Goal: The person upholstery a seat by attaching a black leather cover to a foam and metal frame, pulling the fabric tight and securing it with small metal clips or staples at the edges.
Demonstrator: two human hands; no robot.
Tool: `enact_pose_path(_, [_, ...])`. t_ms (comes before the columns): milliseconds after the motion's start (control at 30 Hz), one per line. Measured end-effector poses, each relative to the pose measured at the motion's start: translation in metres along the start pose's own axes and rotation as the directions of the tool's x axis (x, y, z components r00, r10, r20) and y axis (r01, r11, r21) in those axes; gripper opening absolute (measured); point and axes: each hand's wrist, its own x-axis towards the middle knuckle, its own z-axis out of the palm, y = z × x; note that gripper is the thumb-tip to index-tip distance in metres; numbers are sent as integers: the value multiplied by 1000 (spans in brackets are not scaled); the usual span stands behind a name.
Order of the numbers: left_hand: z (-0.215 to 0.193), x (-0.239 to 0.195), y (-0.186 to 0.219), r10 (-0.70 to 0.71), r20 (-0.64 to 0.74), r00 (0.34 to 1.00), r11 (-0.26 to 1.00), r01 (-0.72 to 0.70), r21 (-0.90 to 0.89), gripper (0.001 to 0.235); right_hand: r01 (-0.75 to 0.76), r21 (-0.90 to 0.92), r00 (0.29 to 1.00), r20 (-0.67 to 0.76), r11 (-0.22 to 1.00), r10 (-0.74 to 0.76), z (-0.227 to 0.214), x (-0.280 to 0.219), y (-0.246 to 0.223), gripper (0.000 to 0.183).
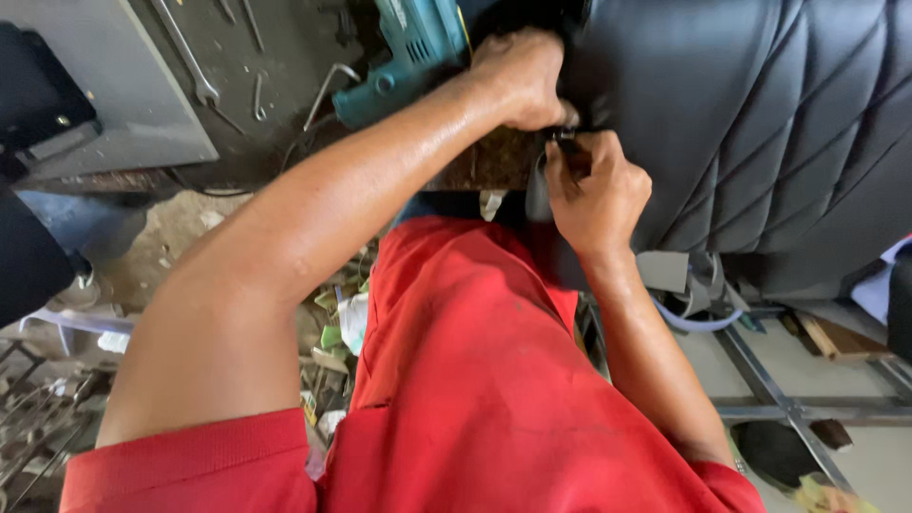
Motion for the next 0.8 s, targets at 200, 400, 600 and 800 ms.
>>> enact_pose_path(200, [-7, -2, -2, 13, 36, 999, 999, -12, -35, 81, -174, 285, 924, 379, 943, 55, -40, 24, 8, 19])
enact_pose_path(400, [-8, -2, -5, 8, 24, 1000, 997, -6, -80, 84, 388, -259, 922, 125, 885, -367, -26, 29, 30, 9])
enact_pose_path(600, [-4, 1, -6, 29, -9, 1000, 992, -30, -122, 84, 101, 0, 968, 231, 995, -98, -30, 38, 12, 12])
enact_pose_path(800, [-1, 5, -5, 15, -5, 1000, 985, -16, -174, 90, -345, 323, 918, 310, 881, 247, -21, 32, -3, 8])
